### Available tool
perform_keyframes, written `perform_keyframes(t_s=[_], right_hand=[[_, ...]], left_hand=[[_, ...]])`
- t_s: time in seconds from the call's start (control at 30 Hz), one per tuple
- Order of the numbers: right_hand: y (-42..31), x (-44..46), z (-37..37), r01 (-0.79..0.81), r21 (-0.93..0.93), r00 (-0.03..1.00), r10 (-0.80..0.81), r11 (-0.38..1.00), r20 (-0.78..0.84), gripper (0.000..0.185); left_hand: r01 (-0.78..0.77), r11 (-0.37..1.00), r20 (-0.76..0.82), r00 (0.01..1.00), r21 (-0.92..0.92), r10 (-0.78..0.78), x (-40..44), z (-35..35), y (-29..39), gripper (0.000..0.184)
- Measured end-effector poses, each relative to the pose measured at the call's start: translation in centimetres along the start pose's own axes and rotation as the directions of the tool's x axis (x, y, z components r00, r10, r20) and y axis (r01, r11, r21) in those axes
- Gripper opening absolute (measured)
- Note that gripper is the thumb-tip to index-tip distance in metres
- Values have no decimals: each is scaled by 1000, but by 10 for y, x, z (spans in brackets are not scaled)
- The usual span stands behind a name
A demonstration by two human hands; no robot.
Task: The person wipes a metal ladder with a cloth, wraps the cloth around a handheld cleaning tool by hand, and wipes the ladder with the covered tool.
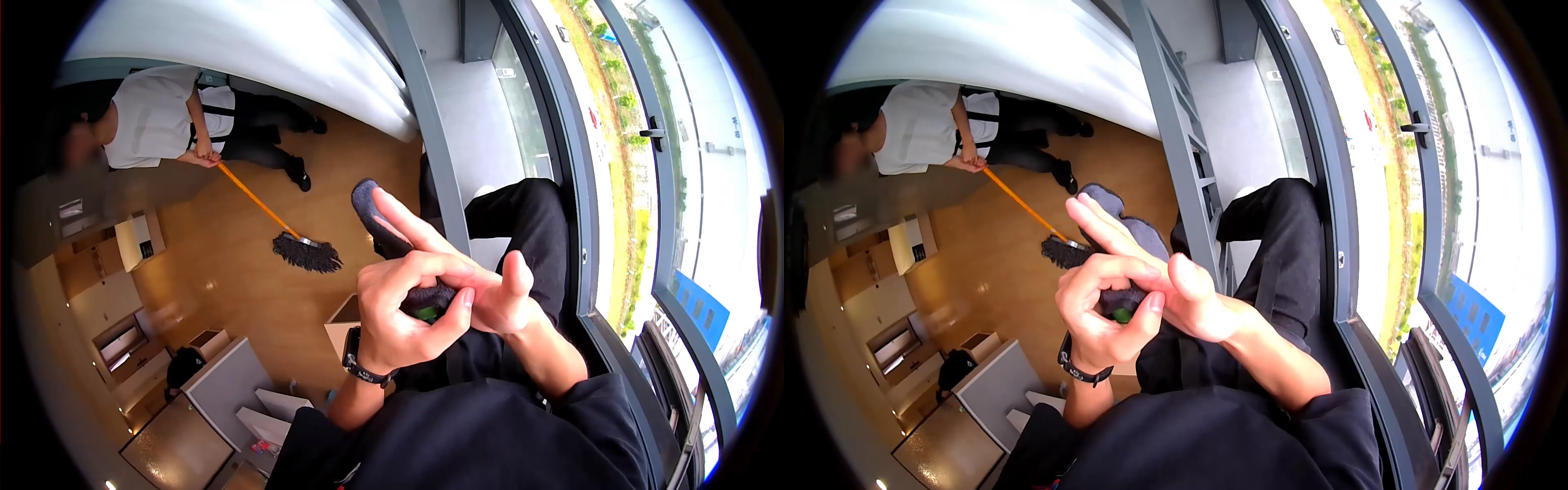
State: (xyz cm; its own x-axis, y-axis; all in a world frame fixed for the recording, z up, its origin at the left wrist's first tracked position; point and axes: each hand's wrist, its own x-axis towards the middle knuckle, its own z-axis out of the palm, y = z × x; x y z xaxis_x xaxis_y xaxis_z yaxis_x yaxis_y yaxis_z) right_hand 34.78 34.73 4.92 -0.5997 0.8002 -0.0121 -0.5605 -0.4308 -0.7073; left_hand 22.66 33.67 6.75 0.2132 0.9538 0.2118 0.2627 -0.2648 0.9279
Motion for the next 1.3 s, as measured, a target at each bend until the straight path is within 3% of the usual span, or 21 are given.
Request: perform_keyframes(t_s=[0.07, 0.2, 0.27, 0.4, 0.5, 0.8, 0.9, 1.13, 1.3], right_hand=[[4, -4, 4, 15, -40, 999, -14, 999, 30, 130], [14, -2, 5, 59, -91, 997, -54, 994, 53, 129], [23, 2, 1, 286, -76, 950, -272, 955, 154, 95], [12, 3, 0, 258, -56, 959, -249, 964, 138, 97], [2, 4, -3, 83, -34, 996, -82, 996, 46, 126], [-44, 2, -32, 68, -67, 997, -66, 995, 36, 126], [-35, 18, -24, 62, -58, 998, -60, 996, 36, 126], [-68, 57, -72, 10, -34, 999, -9, 999, 31, 126], [-52, 41, -53, 19, -32, 1000, -18, 999, 20, 126]], left_hand=[[-59, 998, -10, 998, 33, 59, -7, -2, 1, 19], [-37, 999, -6, 999, 22, 37, -10, -9, 9, 15], [-12, 999, 3, 1000, 32, 12, -6, -12, 11, 15], [16, 999, 1, 1000, 41, -16, 2, -8, 13, 14], [12, 999, 0, 1000, 33, -12, 9, -3, 13, 14], [91, 995, 21, 996, -36, -90, 42, 29, 23, 12], [95, 995, 53, 994, -25, -94, 42, 7, 11, 12], [158, 983, 45, 987, -97, -154, 110, 25, -5, 13], [147, 982, 50, 989, -115, -142, 81, 17, -1, 13]])
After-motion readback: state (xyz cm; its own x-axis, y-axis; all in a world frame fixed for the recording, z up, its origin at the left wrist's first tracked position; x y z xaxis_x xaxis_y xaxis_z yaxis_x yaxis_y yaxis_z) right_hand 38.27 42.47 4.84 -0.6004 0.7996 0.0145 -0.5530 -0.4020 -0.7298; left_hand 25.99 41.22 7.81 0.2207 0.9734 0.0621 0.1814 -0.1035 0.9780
